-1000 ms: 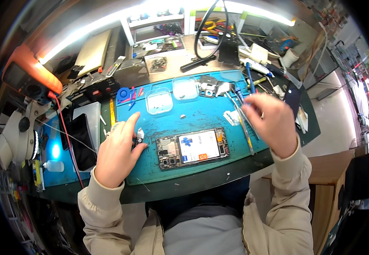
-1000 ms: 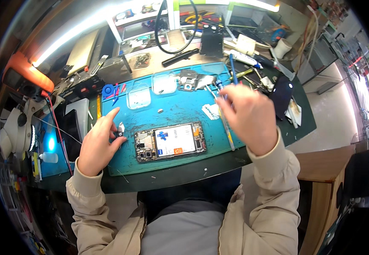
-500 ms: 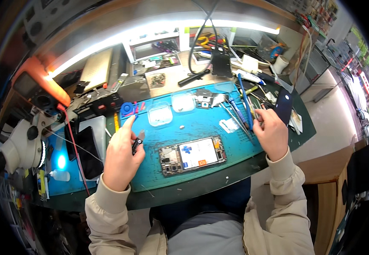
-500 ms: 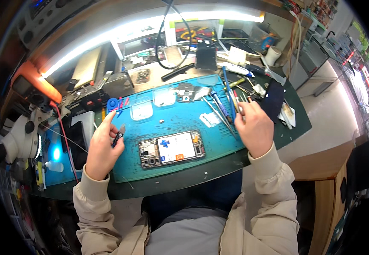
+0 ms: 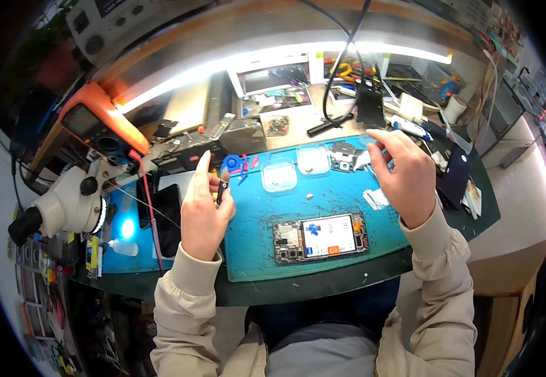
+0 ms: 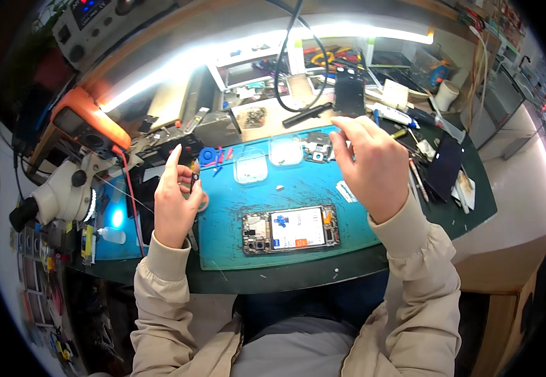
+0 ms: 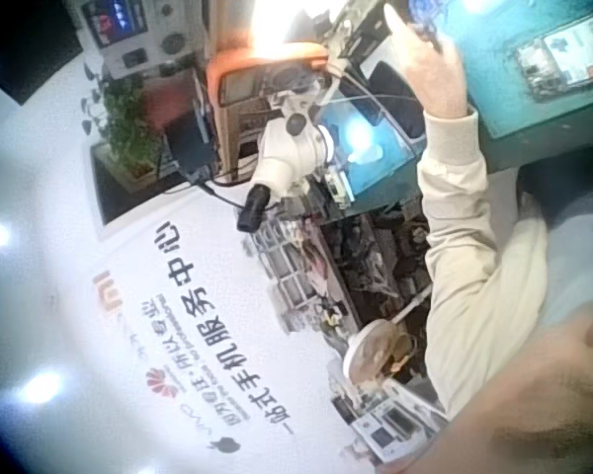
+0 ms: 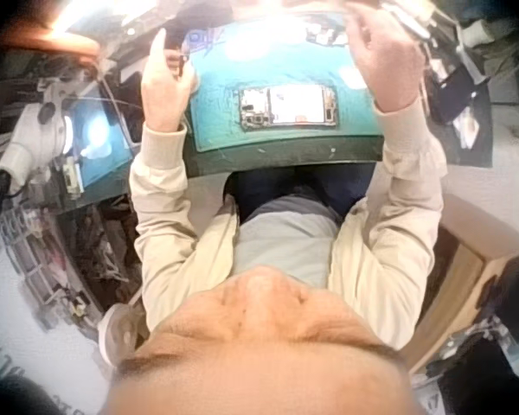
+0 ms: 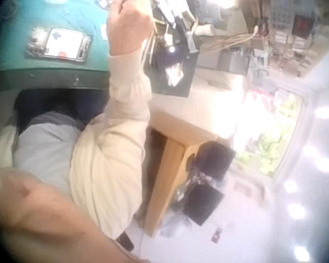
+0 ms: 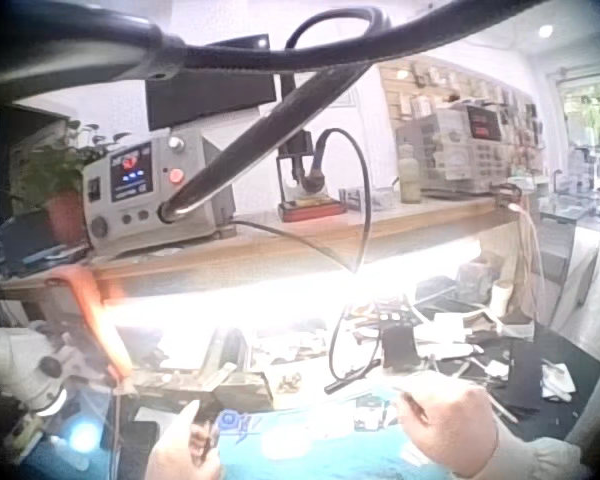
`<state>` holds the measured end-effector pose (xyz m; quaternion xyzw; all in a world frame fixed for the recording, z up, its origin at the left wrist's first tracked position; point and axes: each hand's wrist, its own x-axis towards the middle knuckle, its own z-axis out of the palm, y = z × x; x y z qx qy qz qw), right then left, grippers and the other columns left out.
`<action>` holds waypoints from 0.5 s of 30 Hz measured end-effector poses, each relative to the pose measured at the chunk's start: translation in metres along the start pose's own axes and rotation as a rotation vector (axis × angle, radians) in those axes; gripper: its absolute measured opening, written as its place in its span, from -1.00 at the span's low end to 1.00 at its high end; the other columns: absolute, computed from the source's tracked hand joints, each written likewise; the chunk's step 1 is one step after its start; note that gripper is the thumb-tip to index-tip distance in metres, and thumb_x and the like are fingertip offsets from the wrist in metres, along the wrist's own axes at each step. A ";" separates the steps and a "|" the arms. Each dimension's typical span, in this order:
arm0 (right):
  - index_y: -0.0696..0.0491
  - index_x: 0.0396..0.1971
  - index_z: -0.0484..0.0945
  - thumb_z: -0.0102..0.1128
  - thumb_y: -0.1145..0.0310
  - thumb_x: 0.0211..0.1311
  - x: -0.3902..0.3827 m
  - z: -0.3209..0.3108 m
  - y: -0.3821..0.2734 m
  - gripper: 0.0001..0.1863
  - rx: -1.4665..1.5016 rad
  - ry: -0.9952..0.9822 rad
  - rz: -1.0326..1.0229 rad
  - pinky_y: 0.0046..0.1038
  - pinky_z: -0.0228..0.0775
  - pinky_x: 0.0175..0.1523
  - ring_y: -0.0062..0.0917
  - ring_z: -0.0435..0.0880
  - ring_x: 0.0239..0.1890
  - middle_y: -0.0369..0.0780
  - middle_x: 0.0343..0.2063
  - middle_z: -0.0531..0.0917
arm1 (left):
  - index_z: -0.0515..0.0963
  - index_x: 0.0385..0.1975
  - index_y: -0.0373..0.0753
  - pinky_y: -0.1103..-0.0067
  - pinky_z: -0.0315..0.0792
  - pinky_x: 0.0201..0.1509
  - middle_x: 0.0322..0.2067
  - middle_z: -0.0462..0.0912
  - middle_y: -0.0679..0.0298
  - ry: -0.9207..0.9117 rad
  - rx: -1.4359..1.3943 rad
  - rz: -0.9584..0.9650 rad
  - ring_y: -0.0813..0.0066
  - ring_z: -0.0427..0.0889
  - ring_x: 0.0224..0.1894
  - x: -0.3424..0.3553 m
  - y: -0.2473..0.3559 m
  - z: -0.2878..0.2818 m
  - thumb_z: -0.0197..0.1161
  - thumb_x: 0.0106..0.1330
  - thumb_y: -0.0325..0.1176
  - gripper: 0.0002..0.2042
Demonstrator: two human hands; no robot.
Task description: The person works on a disassembled smartphone, using tweezers to connect a small ribbon cable to the motherboard. They then place the back cover onto the device and briefly test the screen. Finally, they pick up a different smartphone and interact with its touchscreen.
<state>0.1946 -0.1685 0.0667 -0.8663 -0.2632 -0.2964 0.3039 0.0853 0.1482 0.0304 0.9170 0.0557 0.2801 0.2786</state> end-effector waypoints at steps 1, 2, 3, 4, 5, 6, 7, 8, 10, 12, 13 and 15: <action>0.03 -0.10 0.71 0.33 0.41 0.31 0.003 0.004 -0.001 -0.81 0.023 0.018 -0.025 -0.39 0.53 -0.36 -0.39 0.71 -0.47 -0.25 -0.36 0.72 | 0.31 0.43 -0.28 0.51 0.58 -0.22 -0.28 0.63 0.19 0.042 0.018 0.029 0.42 0.64 -0.33 0.005 0.000 -0.003 0.32 0.22 -0.62 -0.30; 0.03 -0.10 0.71 0.33 0.42 0.31 0.004 0.009 -0.002 -0.81 0.046 0.036 -0.049 -0.38 0.53 -0.37 -0.38 0.72 -0.46 -0.25 -0.36 0.72 | 0.32 0.41 -0.30 0.46 0.59 -0.18 -0.28 0.63 0.17 0.084 0.035 0.059 0.37 0.65 -0.29 0.010 0.000 -0.004 0.31 0.21 -0.62 -0.32; 0.04 -0.10 0.71 0.31 0.44 0.31 0.004 0.014 0.000 -0.81 0.054 0.043 -0.053 -0.39 0.53 -0.37 -0.34 0.71 -0.46 -0.23 -0.37 0.73 | 0.33 0.39 -0.32 0.42 0.59 -0.13 -0.27 0.63 0.16 0.124 0.052 0.089 0.32 0.67 -0.25 0.016 0.000 -0.006 0.31 0.21 -0.62 -0.33; 0.04 -0.09 0.71 0.31 0.45 0.31 0.002 0.019 0.004 -0.80 0.086 0.041 -0.056 -0.39 0.53 -0.36 -0.34 0.72 -0.46 -0.22 -0.36 0.73 | 0.50 0.19 -0.32 0.43 0.59 -0.12 -0.28 0.65 0.16 0.164 0.044 0.084 0.32 0.68 -0.26 0.025 -0.001 -0.010 0.31 0.22 -0.61 -0.52; 0.04 -0.09 0.71 0.31 0.46 0.31 -0.001 0.023 0.007 -0.80 0.112 0.030 -0.057 -0.39 0.54 -0.36 -0.34 0.72 -0.45 -0.21 -0.36 0.73 | 0.56 0.08 -0.32 0.46 0.60 -0.14 -0.28 0.69 0.17 0.156 0.083 0.095 0.36 0.70 -0.29 0.036 -0.005 -0.015 0.33 0.23 -0.59 -0.62; 0.05 -0.09 0.71 0.30 0.46 0.31 -0.003 0.026 0.009 -0.80 0.137 0.019 -0.057 -0.39 0.54 -0.36 -0.33 0.72 -0.45 -0.21 -0.36 0.74 | 0.62 -0.03 -0.33 0.50 0.61 -0.17 -0.27 0.73 0.18 0.147 0.120 0.107 0.40 0.72 -0.32 0.049 -0.008 -0.020 0.35 0.24 -0.56 -0.71; 0.05 -0.09 0.71 0.30 0.47 0.31 -0.004 0.020 0.011 -0.80 0.120 0.023 -0.060 -0.40 0.55 -0.35 -0.34 0.73 -0.44 -0.19 -0.35 0.75 | 0.65 -0.18 -0.34 0.49 0.62 -0.17 -0.29 0.73 0.13 0.153 0.175 0.133 0.36 0.75 -0.31 0.064 -0.006 -0.018 0.35 0.25 -0.54 -0.84; 0.05 -0.10 0.72 0.30 0.48 0.31 -0.005 0.019 0.014 -0.80 0.137 0.028 -0.060 -0.40 0.55 -0.35 -0.34 0.73 -0.44 -0.18 -0.35 0.75 | 0.64 -0.16 -0.33 0.46 0.62 -0.14 -0.27 0.74 0.10 0.164 0.211 0.184 0.29 0.76 -0.28 0.078 -0.011 -0.019 0.35 0.25 -0.52 -0.82; 0.06 -0.11 0.72 0.30 0.48 0.31 -0.006 0.018 0.020 -0.81 0.164 0.038 -0.058 -0.40 0.55 -0.35 -0.34 0.73 -0.44 -0.18 -0.35 0.75 | 0.66 -0.17 -0.31 0.40 0.62 -0.11 -0.28 0.76 0.09 0.145 0.284 0.195 0.21 0.76 -0.27 0.099 -0.015 -0.014 0.35 0.25 -0.49 -0.83; 0.06 -0.12 0.72 0.30 0.49 0.30 -0.006 0.019 0.023 -0.82 0.198 0.049 -0.052 -0.40 0.54 -0.36 -0.35 0.72 -0.45 -0.18 -0.36 0.74 | 0.66 -0.23 -0.29 0.34 0.58 -0.08 -0.31 0.74 0.08 0.076 0.336 0.209 0.12 0.73 -0.24 0.113 -0.015 -0.010 0.37 0.24 -0.45 -0.86; 0.07 -0.12 0.73 0.30 0.49 0.30 -0.006 0.019 0.024 -0.82 0.211 0.056 -0.048 -0.41 0.54 -0.36 -0.35 0.72 -0.46 -0.18 -0.37 0.74 | 0.64 -0.25 -0.28 0.32 0.56 -0.06 -0.31 0.73 0.09 0.057 0.349 0.218 0.09 0.71 -0.21 0.118 -0.023 -0.007 0.38 0.24 -0.45 -0.87; 0.07 -0.13 0.73 0.30 0.49 0.30 -0.005 0.016 0.025 -0.83 0.215 0.057 -0.050 -0.41 0.54 -0.37 -0.35 0.72 -0.47 -0.18 -0.38 0.73 | 0.62 -0.30 -0.25 0.29 0.54 -0.05 -0.32 0.70 0.10 0.033 0.382 0.242 0.06 0.68 -0.18 0.125 -0.036 0.000 0.41 0.21 -0.41 -0.87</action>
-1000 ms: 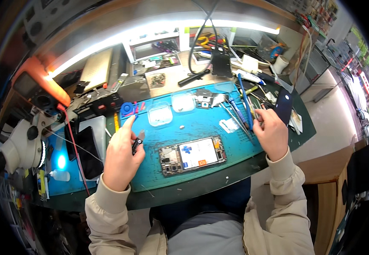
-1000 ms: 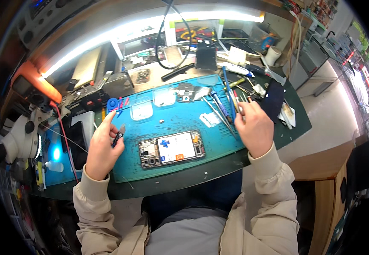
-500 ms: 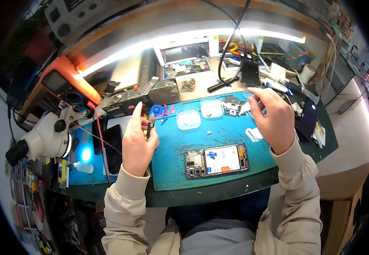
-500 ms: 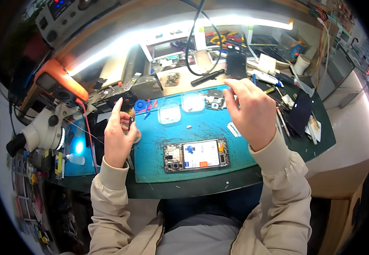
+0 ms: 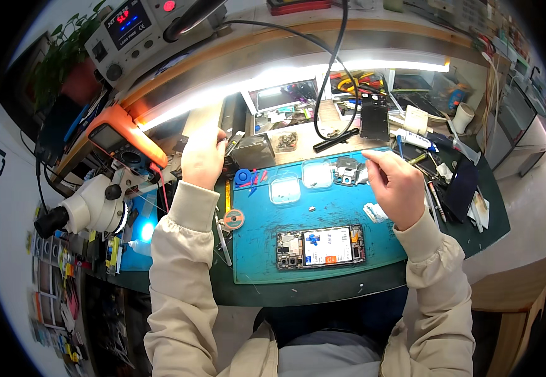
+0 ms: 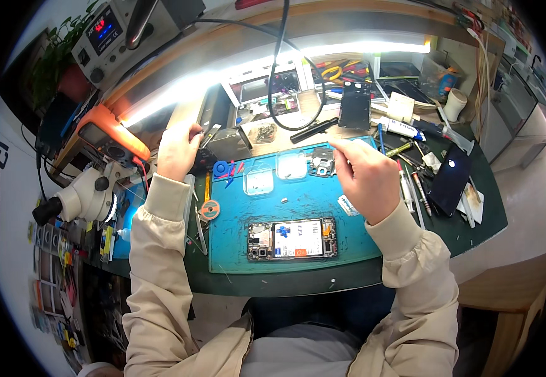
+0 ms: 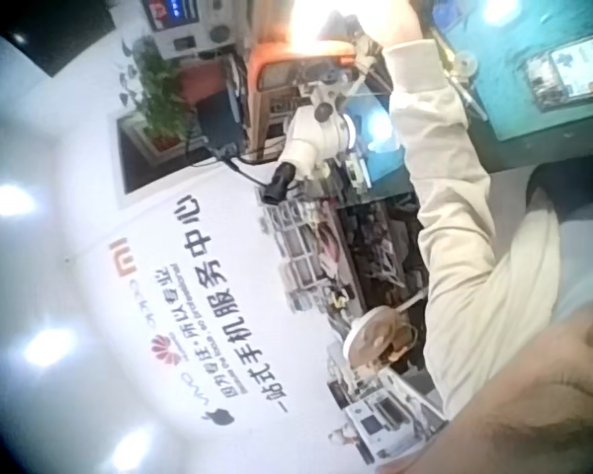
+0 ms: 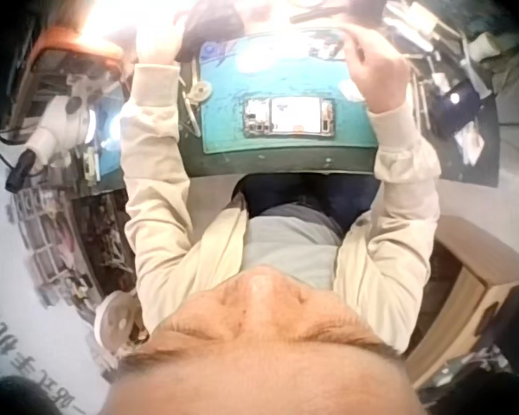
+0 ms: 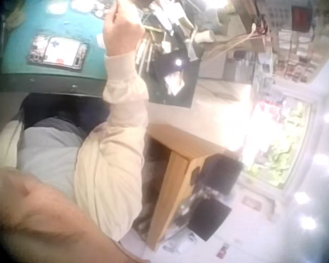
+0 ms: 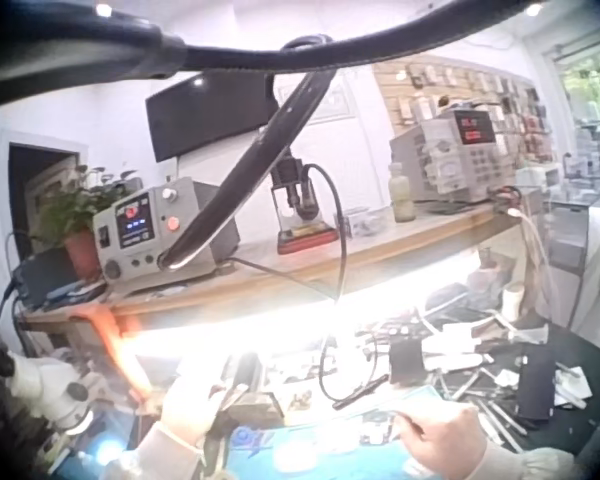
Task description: The person works on a disassembled smartphone, using tweezers to connect a small ribbon cable to the motherboard. They then place the back cover onto the device and briefly test the screen. Finally, they pick up a different smartphone and interact with its touchscreen.
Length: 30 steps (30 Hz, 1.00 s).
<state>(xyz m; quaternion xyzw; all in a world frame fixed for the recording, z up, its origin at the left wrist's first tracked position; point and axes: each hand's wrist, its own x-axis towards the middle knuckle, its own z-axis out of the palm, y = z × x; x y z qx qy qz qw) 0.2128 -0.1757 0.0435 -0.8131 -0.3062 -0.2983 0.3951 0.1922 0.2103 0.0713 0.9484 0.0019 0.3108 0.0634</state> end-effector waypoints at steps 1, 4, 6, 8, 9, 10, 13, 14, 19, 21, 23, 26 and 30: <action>0.07 -0.13 0.73 0.30 0.49 0.30 0.000 -0.001 0.001 -0.83 0.000 -0.004 0.002 -0.41 0.54 -0.37 -0.35 0.71 -0.47 -0.18 -0.38 0.73 | 0.62 -0.30 -0.24 0.28 0.54 -0.05 -0.32 0.70 0.10 -0.004 0.013 0.007 0.07 0.68 -0.18 0.001 -0.001 0.003 0.41 0.21 -0.41 -0.86; 0.06 -0.16 0.73 0.32 0.47 0.29 0.000 -0.004 0.000 -0.84 0.002 0.003 -0.016 -0.40 0.53 -0.38 -0.35 0.71 -0.48 -0.20 -0.40 0.72 | 0.64 -0.31 -0.23 0.29 0.54 -0.05 -0.33 0.70 0.12 -0.021 0.066 0.008 0.08 0.68 -0.18 0.001 0.000 0.008 0.43 0.21 -0.35 -0.85; 0.04 -0.17 0.74 0.33 0.46 0.27 0.000 -0.004 0.000 -0.85 -0.003 0.004 -0.019 -0.39 0.53 -0.38 -0.34 0.71 -0.47 -0.21 -0.40 0.72 | 0.68 -0.32 -0.24 0.27 0.55 -0.09 -0.35 0.72 0.08 0.018 0.109 0.048 0.04 0.70 -0.23 0.001 0.002 0.004 0.39 0.26 -0.33 -0.87; 0.03 -0.17 0.74 0.32 0.46 0.27 0.000 -0.003 0.000 -0.85 -0.011 0.010 -0.039 -0.38 0.54 -0.37 -0.34 0.72 -0.46 -0.21 -0.39 0.73 | 0.71 -0.30 -0.25 0.25 0.56 -0.11 -0.36 0.73 0.04 0.051 0.144 0.081 0.00 0.72 -0.24 -0.001 0.003 0.002 0.34 0.31 -0.32 -0.86; 0.03 -0.17 0.74 0.32 0.46 0.27 0.000 -0.003 -0.001 -0.84 -0.003 0.006 -0.042 -0.38 0.55 -0.36 -0.33 0.72 -0.45 -0.21 -0.38 0.74 | 0.71 -0.29 -0.25 0.26 0.55 -0.11 -0.34 0.74 0.04 0.031 0.143 0.076 0.01 0.72 -0.23 -0.002 0.004 -0.001 0.34 0.32 -0.32 -0.86; 0.03 -0.17 0.74 0.31 0.47 0.28 -0.001 -0.003 0.000 -0.84 0.010 -0.012 -0.025 -0.38 0.56 -0.34 -0.32 0.73 -0.43 -0.20 -0.37 0.75 | 0.71 -0.27 -0.25 0.26 0.55 -0.10 -0.33 0.74 0.04 0.035 0.157 0.054 0.01 0.72 -0.23 -0.003 0.008 -0.004 0.33 0.33 -0.31 -0.85; 0.10 -0.13 0.72 0.27 0.50 0.33 -0.001 0.000 0.003 -0.84 0.024 -0.013 -0.073 -0.47 0.48 -0.39 -0.43 0.67 -0.51 -0.19 -0.38 0.73 | 0.70 -0.18 -0.32 0.32 0.57 -0.07 -0.26 0.75 0.01 0.095 0.096 0.045 0.02 0.73 -0.21 -0.008 0.022 -0.018 0.27 0.39 -0.41 -0.85; 0.10 -0.11 0.72 0.20 0.58 0.31 -0.001 -0.002 0.003 -0.78 0.022 -0.032 -0.053 -0.46 0.50 -0.37 -0.41 0.68 -0.48 -0.17 -0.34 0.74 | 0.70 -0.15 -0.33 0.36 0.58 -0.08 -0.24 0.75 0.01 0.112 0.055 0.086 0.08 0.75 -0.21 -0.013 0.034 -0.024 0.26 0.39 -0.45 -0.85; 0.10 -0.10 0.72 0.11 0.67 0.19 -0.005 -0.002 0.011 -0.66 0.023 -0.107 -0.025 -0.42 0.53 -0.29 -0.37 0.71 -0.37 -0.15 -0.29 0.73 | 0.69 -0.05 -0.30 0.55 0.60 -0.21 -0.28 0.77 0.08 -0.180 -0.544 -0.016 0.43 0.77 -0.30 -0.069 0.107 -0.036 0.24 0.38 -0.58 -0.79; 0.10 -0.10 0.72 0.16 0.63 0.21 -0.007 0.004 0.011 -0.70 0.015 -0.164 -0.083 -0.40 0.54 -0.26 -0.36 0.71 -0.36 -0.16 -0.30 0.74 | 0.69 -0.07 -0.22 0.48 0.61 -0.27 -0.29 0.78 0.14 -0.286 -0.433 -0.010 0.29 0.78 -0.34 -0.090 0.111 -0.031 0.34 0.32 -0.48 -0.79; 0.05 -0.15 0.73 0.29 0.47 0.24 -0.011 0.009 0.005 -0.81 0.009 -0.256 -0.063 -0.37 0.56 -0.22 -0.34 0.72 -0.32 -0.20 -0.30 0.74 | 0.71 -0.11 -0.19 0.52 0.57 -0.27 -0.38 0.73 0.22 -0.283 -0.384 0.030 0.37 0.73 -0.35 -0.098 0.109 -0.022 0.39 0.28 -0.46 -0.80; -0.02 -0.23 0.72 0.38 0.34 0.23 -0.018 0.020 0.005 -0.86 0.050 -0.470 -0.130 -0.35 0.58 -0.19 -0.33 0.73 -0.30 -0.25 -0.34 0.73 | 0.70 -0.17 -0.27 0.55 0.51 -0.31 -0.39 0.62 0.24 -0.127 -0.401 0.139 0.45 0.65 -0.37 -0.093 0.101 -0.008 0.41 0.25 -0.53 -0.83; -0.03 -0.26 0.67 0.37 0.24 0.25 -0.016 0.049 -0.010 -0.84 0.065 -0.590 -0.265 -0.34 0.58 -0.13 -0.34 0.73 -0.19 -0.26 -0.32 0.68 | 0.69 -0.20 -0.29 0.58 0.50 -0.34 -0.40 0.59 0.26 -0.173 -0.499 0.000 0.49 0.64 -0.39 -0.093 0.084 -0.006 0.40 0.24 -0.59 -0.84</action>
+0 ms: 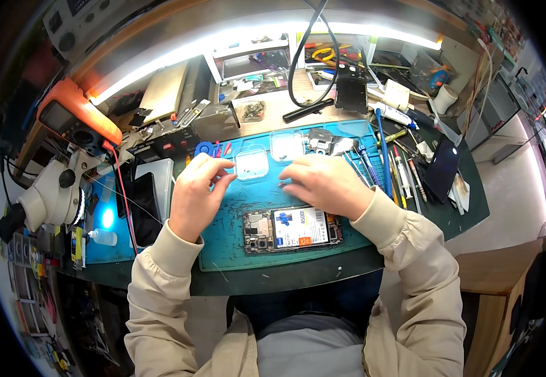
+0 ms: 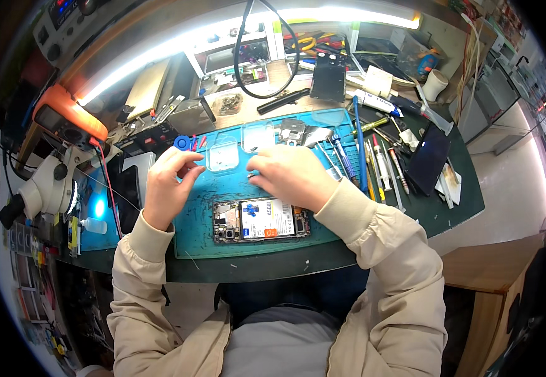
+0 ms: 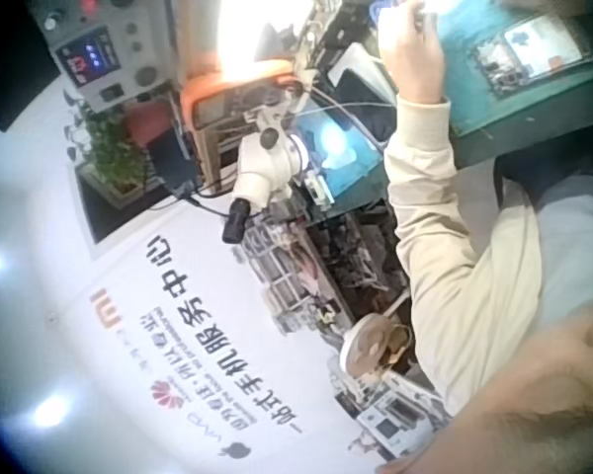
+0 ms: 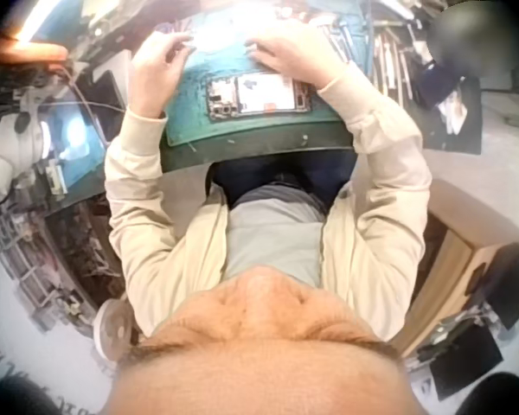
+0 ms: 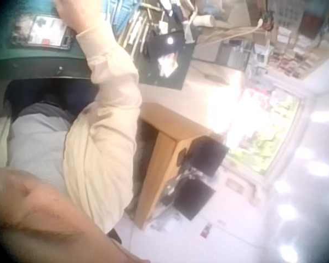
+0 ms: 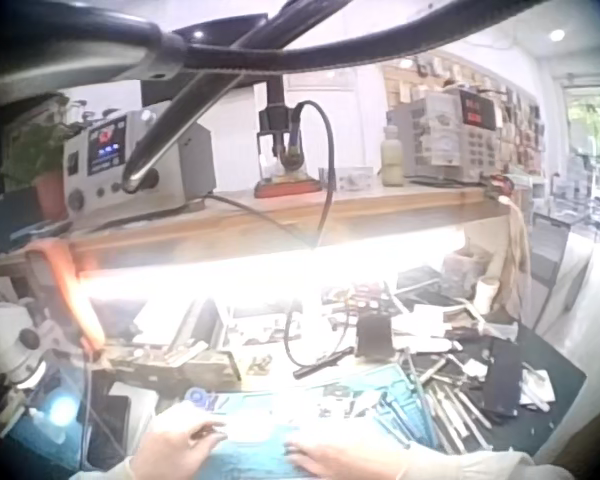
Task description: The person works on a disassembled smartphone, using tweezers to connect a small ribbon cable to the motherboard. They then place the back cover onto the device and briefly test the screen. Finally, they pick up a different smartphone and interact with its touchscreen.
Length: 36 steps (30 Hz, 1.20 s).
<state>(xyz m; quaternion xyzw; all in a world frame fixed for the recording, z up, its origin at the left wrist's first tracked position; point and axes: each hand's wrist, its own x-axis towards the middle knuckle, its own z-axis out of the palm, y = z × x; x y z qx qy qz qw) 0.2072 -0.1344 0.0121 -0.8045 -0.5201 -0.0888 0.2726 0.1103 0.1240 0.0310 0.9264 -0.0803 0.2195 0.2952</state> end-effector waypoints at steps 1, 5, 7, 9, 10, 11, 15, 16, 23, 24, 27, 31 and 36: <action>-0.03 -0.31 0.65 0.38 0.24 0.25 0.006 0.003 -0.006 -0.85 -0.031 -0.058 0.033 -0.33 0.59 -0.13 -0.35 0.73 -0.19 -0.27 -0.33 0.66 | 0.69 -0.20 -0.28 0.57 0.50 -0.35 -0.40 0.59 0.25 0.005 0.022 -0.011 0.46 0.64 -0.41 -0.001 0.000 -0.003 0.41 0.24 -0.56 -0.85; -0.01 -0.36 0.61 0.36 0.28 0.24 0.010 0.015 -0.007 -0.87 -0.069 -0.046 0.115 -0.32 0.57 -0.18 -0.32 0.71 -0.26 -0.26 -0.35 0.66 | 0.70 -0.16 -0.25 0.53 0.52 -0.37 -0.35 0.63 0.23 0.032 0.082 -0.061 0.42 0.66 -0.45 -0.006 -0.007 -0.011 0.43 0.26 -0.47 -0.83; -0.01 -0.37 0.61 0.35 0.30 0.24 0.007 0.014 -0.005 -0.88 -0.087 -0.011 0.143 -0.31 0.56 -0.20 -0.30 0.71 -0.30 -0.27 -0.37 0.66 | 0.70 -0.13 -0.24 0.53 0.53 -0.36 -0.30 0.67 0.21 0.048 0.041 -0.115 0.40 0.68 -0.44 -0.010 -0.008 -0.012 0.43 0.28 -0.44 -0.81; -0.01 -0.37 0.62 0.35 0.31 0.24 0.004 0.008 -0.005 -0.89 -0.096 0.020 0.168 -0.31 0.55 -0.22 -0.30 0.70 -0.31 -0.27 -0.38 0.65 | 0.68 -0.02 -0.26 0.55 0.55 -0.28 -0.25 0.70 0.19 -0.009 -0.002 -0.116 0.42 0.71 -0.32 -0.013 -0.001 -0.014 0.45 0.26 -0.44 -0.71; 0.00 -0.36 0.64 0.34 0.31 0.26 0.001 0.005 -0.007 -0.90 -0.115 0.007 0.183 -0.32 0.54 -0.24 -0.31 0.71 -0.31 -0.28 -0.35 0.69 | 0.67 0.04 -0.27 0.56 0.56 -0.24 -0.22 0.72 0.18 -0.046 -0.028 -0.117 0.42 0.72 -0.26 -0.015 0.004 -0.013 0.46 0.25 -0.45 -0.66; 0.00 -0.35 0.65 0.34 0.30 0.27 0.000 0.003 -0.007 -0.90 -0.110 0.027 0.182 -0.33 0.54 -0.25 -0.32 0.72 -0.31 -0.28 -0.33 0.70 | 0.63 0.10 -0.26 0.53 0.56 -0.16 -0.18 0.72 0.16 -0.144 -0.088 -0.063 0.37 0.71 -0.20 -0.016 0.009 -0.013 0.48 0.23 -0.43 -0.59; 0.01 -0.28 0.71 0.39 0.25 0.25 -0.003 -0.022 -0.016 -0.83 -0.026 -0.014 0.150 -0.32 0.55 -0.18 -0.32 0.72 -0.24 -0.25 -0.27 0.73 | 0.28 0.45 -0.28 0.29 0.37 0.34 0.16 0.54 0.04 -0.527 -0.166 0.144 0.07 0.51 0.22 -0.023 0.030 -0.015 0.64 0.00 -0.21 -0.04; 0.01 -0.26 0.71 0.41 0.23 0.24 -0.005 -0.029 -0.018 -0.81 0.019 -0.060 0.111 -0.31 0.56 -0.17 -0.31 0.72 -0.22 -0.25 -0.28 0.72 | 0.25 0.47 -0.28 0.28 0.37 0.34 0.19 0.50 0.03 -0.557 -0.117 0.159 0.04 0.48 0.24 -0.025 0.037 -0.018 0.66 -0.03 -0.19 0.00; 0.13 0.06 0.57 0.61 0.03 -0.07 -0.016 -0.041 -0.029 -0.28 0.011 -0.329 -0.004 -0.27 0.49 0.03 -0.25 0.60 -0.02 -0.15 -0.09 0.60 | 0.16 0.51 -0.27 0.31 0.40 0.27 0.09 0.47 0.06 -0.591 0.008 0.137 0.06 0.47 0.14 -0.031 0.045 -0.024 0.66 -0.10 -0.36 0.09; 0.15 0.07 0.56 0.62 0.03 -0.09 -0.017 -0.041 -0.031 -0.24 -0.001 -0.350 -0.006 -0.27 0.47 0.04 -0.25 0.58 -0.01 -0.15 -0.08 0.58 | 0.16 0.51 -0.28 0.31 0.40 0.27 0.08 0.47 0.07 -0.599 0.023 0.127 0.07 0.48 0.12 -0.031 0.045 -0.025 0.66 -0.11 -0.37 0.08; 0.17 0.10 0.54 0.63 0.03 -0.12 -0.018 -0.042 -0.037 -0.20 -0.006 -0.392 0.020 -0.28 0.45 0.05 -0.26 0.56 0.01 -0.15 -0.05 0.56 | 0.17 0.51 -0.25 0.29 0.39 0.28 0.16 0.44 0.05 -0.632 0.007 0.098 0.04 0.44 0.20 -0.033 0.043 -0.025 0.66 -0.13 -0.39 0.09; 0.14 0.04 0.59 0.48 0.15 0.14 -0.019 -0.037 -0.028 -0.46 0.031 -0.286 0.067 -0.23 0.49 0.01 -0.24 0.60 -0.07 -0.17 -0.15 0.59 | 0.19 0.50 -0.24 0.27 0.37 0.30 0.15 0.42 0.04 -0.581 0.003 0.119 0.01 0.43 0.18 -0.033 0.044 -0.022 0.61 -0.15 -0.47 0.07; 0.13 0.04 0.62 0.27 0.27 0.39 -0.017 -0.033 -0.017 -0.67 0.327 -0.337 0.152 -0.22 0.52 0.01 -0.15 0.69 -0.05 -0.05 -0.12 0.72 | 0.20 0.49 -0.23 0.25 0.34 0.33 0.18 0.37 0.03 -0.468 -0.013 0.224 -0.03 0.42 0.19 -0.027 0.041 -0.021 0.56 -0.17 -0.56 0.05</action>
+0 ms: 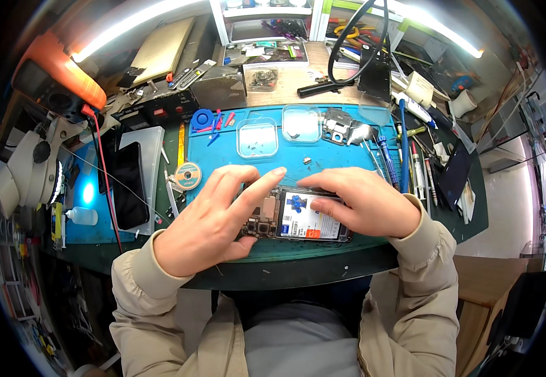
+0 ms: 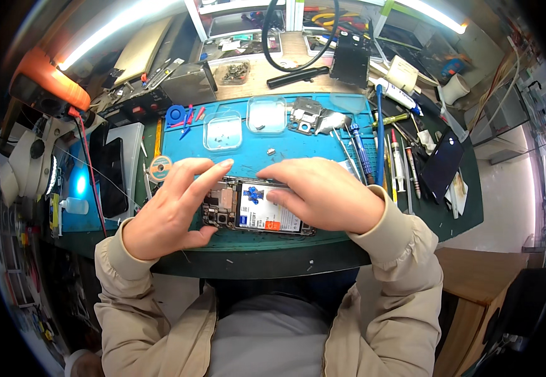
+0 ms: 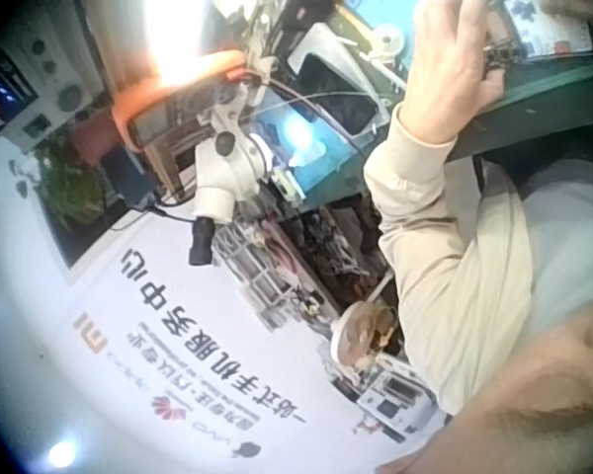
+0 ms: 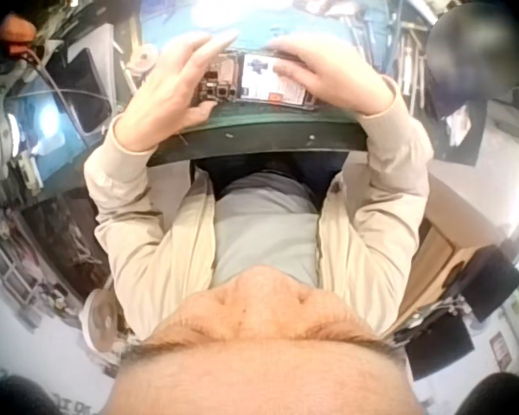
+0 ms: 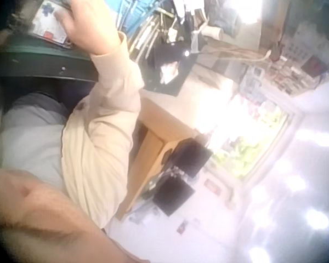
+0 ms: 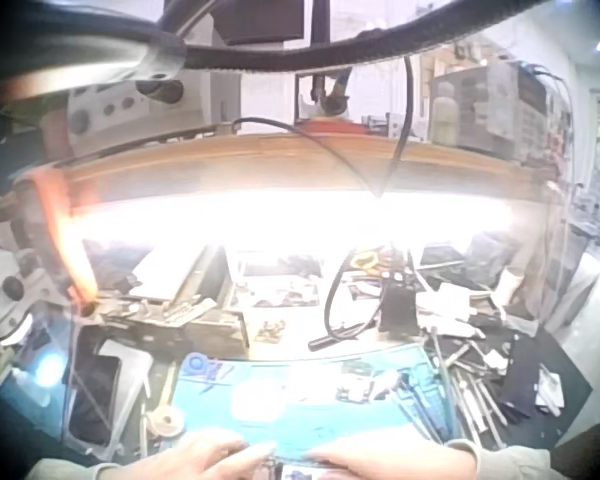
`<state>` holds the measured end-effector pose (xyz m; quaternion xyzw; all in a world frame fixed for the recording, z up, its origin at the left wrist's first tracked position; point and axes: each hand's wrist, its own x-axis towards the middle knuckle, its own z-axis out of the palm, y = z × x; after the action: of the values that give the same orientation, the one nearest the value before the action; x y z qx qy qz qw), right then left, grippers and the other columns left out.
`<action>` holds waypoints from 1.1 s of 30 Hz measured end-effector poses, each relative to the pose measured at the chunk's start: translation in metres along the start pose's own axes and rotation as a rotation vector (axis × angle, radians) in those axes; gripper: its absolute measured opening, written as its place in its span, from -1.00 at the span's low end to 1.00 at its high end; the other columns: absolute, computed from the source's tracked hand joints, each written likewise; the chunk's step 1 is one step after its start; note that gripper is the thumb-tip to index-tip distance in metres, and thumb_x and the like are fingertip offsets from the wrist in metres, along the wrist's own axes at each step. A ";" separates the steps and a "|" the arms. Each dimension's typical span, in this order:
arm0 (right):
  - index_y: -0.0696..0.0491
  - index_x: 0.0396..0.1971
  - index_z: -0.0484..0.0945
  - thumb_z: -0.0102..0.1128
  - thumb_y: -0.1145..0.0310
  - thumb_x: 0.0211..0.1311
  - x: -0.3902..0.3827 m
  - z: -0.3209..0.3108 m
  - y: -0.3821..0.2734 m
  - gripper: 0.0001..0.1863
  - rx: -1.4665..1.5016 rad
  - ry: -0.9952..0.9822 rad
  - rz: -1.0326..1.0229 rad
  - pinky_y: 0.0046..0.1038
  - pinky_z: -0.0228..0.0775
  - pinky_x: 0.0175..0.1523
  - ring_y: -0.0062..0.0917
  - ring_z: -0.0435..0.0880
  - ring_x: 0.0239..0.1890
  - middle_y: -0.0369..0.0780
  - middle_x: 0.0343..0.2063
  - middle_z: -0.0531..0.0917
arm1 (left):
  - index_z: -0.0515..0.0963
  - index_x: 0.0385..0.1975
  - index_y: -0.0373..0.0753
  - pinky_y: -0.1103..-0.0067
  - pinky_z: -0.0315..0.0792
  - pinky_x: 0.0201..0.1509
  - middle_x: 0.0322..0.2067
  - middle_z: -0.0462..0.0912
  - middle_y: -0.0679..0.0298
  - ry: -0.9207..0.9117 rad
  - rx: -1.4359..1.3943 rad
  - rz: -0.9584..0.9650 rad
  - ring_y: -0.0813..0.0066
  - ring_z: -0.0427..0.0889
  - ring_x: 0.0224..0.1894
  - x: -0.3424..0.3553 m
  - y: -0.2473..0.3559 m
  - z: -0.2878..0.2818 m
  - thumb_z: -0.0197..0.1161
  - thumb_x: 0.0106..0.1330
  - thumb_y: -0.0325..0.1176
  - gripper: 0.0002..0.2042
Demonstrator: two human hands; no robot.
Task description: The person works on a disassembled smartphone, using tweezers to connect a small ribbon cable to the motherboard. They then place the back cover onto the device and briefly test the screen. Finally, they pick up a different smartphone and interact with its touchscreen.
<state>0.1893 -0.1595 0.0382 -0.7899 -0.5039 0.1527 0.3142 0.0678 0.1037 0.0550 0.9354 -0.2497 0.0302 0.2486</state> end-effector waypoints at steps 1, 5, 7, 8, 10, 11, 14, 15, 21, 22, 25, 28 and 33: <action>0.14 0.05 0.62 0.26 0.30 0.40 0.002 -0.001 0.001 -0.68 0.070 -0.034 0.039 -0.25 0.53 -0.02 -0.17 0.70 -0.09 -0.06 -0.14 0.73 | 0.21 0.48 -0.23 0.26 0.34 0.33 0.18 0.36 0.03 0.020 0.012 0.025 -0.03 0.42 0.19 -0.001 -0.002 0.000 0.56 -0.18 -0.57 0.05; 0.19 0.05 0.62 0.27 0.38 0.41 0.005 -0.003 0.005 -0.70 0.210 -0.045 0.061 -0.36 0.57 -0.12 -0.28 0.74 -0.24 -0.08 -0.22 0.75 | 0.21 0.49 -0.20 0.23 0.36 0.32 0.19 0.35 0.02 0.029 -0.037 0.040 -0.05 0.42 0.20 0.001 -0.007 -0.002 0.56 -0.19 -0.60 0.06; 0.20 0.05 0.62 0.28 0.38 0.41 0.006 0.002 0.010 -0.70 0.139 0.018 -0.043 -0.41 0.56 -0.14 -0.37 0.75 -0.27 -0.11 -0.25 0.76 | 0.23 0.48 -0.19 0.25 0.36 0.35 0.25 0.32 0.05 0.022 0.001 0.046 -0.05 0.41 0.27 0.002 -0.008 -0.003 0.55 -0.14 -0.61 0.02; 0.21 0.04 0.62 0.28 0.39 0.41 0.006 0.001 0.008 -0.70 0.229 -0.023 0.054 -0.44 0.55 -0.15 -0.45 0.73 -0.27 -0.14 -0.26 0.75 | 0.24 0.48 -0.20 0.26 0.36 0.37 0.26 0.31 0.06 0.019 0.039 0.056 -0.05 0.40 0.29 0.003 -0.012 -0.001 0.55 -0.13 -0.61 0.01; 0.23 0.02 0.62 0.29 0.40 0.41 0.007 -0.004 0.005 -0.71 0.407 -0.116 0.241 -0.50 0.54 -0.18 -0.59 0.70 -0.28 -0.20 -0.28 0.75 | 0.28 0.47 -0.20 0.24 0.31 0.43 0.34 0.29 0.07 0.016 -0.012 0.013 -0.05 0.35 0.38 0.002 -0.012 -0.008 0.58 -0.11 -0.59 -0.01; 0.21 -0.04 0.63 0.32 0.32 0.36 0.007 -0.002 0.006 -0.69 0.442 -0.106 0.230 -0.43 0.54 -0.21 -0.50 0.70 -0.34 -0.14 -0.36 0.75 | 0.30 0.45 -0.23 0.22 0.29 0.44 0.36 0.32 0.04 0.058 -0.019 -0.013 -0.03 0.34 0.41 -0.001 -0.010 -0.019 0.62 -0.05 -0.46 -0.06; 0.24 -0.08 0.62 0.33 0.37 0.37 0.002 -0.007 0.003 -0.74 0.650 -0.173 0.327 -0.54 0.51 -0.24 -0.69 0.66 -0.33 -0.24 -0.37 0.74 | 0.40 0.38 -0.30 0.26 0.32 0.43 0.27 0.49 0.04 0.467 0.066 -0.016 0.10 0.40 0.39 -0.023 -0.020 -0.044 0.51 0.20 -0.24 -0.27; 0.24 -0.09 0.61 0.34 0.39 0.37 0.000 -0.007 0.000 -0.75 0.677 -0.191 0.362 -0.57 0.50 -0.25 -0.73 0.65 -0.33 -0.27 -0.37 0.73 | 0.54 0.22 -0.33 0.44 0.54 0.11 0.00 0.67 0.08 0.705 0.034 -0.093 0.20 0.64 0.09 -0.033 -0.008 -0.047 0.41 0.33 -0.42 -0.54; 0.18 -0.20 0.68 0.42 0.37 0.25 0.000 0.004 -0.015 -0.78 0.237 -0.096 0.277 -0.48 0.52 -0.27 -0.56 0.69 -0.40 -0.21 -0.41 0.74 | 0.59 0.13 -0.42 0.70 0.43 -0.27 -0.47 0.65 0.32 1.190 -0.094 -0.552 0.66 0.56 -0.42 -0.178 0.010 -0.023 -0.01 0.65 -0.33 -0.67; 0.16 -0.24 0.70 0.44 0.36 0.22 -0.002 0.003 -0.021 -0.79 0.091 -0.054 0.248 -0.45 0.52 -0.26 -0.51 0.70 -0.40 -0.21 -0.42 0.73 | 0.58 0.16 -0.40 0.69 0.43 -0.27 -0.45 0.65 0.32 1.188 -0.079 -0.633 0.66 0.55 -0.42 -0.206 0.004 -0.015 0.00 0.64 -0.35 -0.68; 0.08 -0.33 0.71 0.49 0.30 0.13 -0.005 0.013 -0.035 -0.80 -0.301 0.170 0.159 -0.36 0.53 -0.23 -0.38 0.70 -0.35 -0.22 -0.44 0.71 | 0.58 0.19 -0.36 0.67 0.46 -0.20 -0.36 0.67 0.30 1.150 -0.001 -0.722 0.64 0.57 -0.35 -0.227 -0.005 0.007 0.07 0.59 -0.42 -0.70; 0.04 -0.37 0.71 0.46 0.26 0.15 -0.018 0.014 -0.035 -0.82 -0.343 0.353 0.210 -0.32 0.53 -0.21 -0.34 0.69 -0.31 -0.25 -0.44 0.69 | 0.59 0.17 -0.35 0.61 0.51 -0.11 -0.26 0.71 0.27 1.086 0.136 -0.720 0.59 0.62 -0.26 -0.206 -0.018 -0.007 0.19 0.51 -0.48 -0.71; 0.02 -0.29 0.73 0.29 0.31 0.34 -0.060 0.001 -0.054 -0.88 -0.346 0.376 0.232 -0.25 0.54 -0.27 -0.19 0.73 -0.36 -0.14 -0.44 0.73 | 0.54 0.22 -0.38 0.57 0.53 -0.02 -0.20 0.67 0.26 1.144 0.125 -0.561 0.51 0.63 -0.15 -0.201 -0.061 0.001 0.18 0.52 -0.52 -0.69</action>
<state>0.1244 -0.1963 0.0676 -0.8988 -0.3613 -0.0500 0.2430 -0.0782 0.2403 -0.0094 0.8140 0.1789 0.4729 0.2861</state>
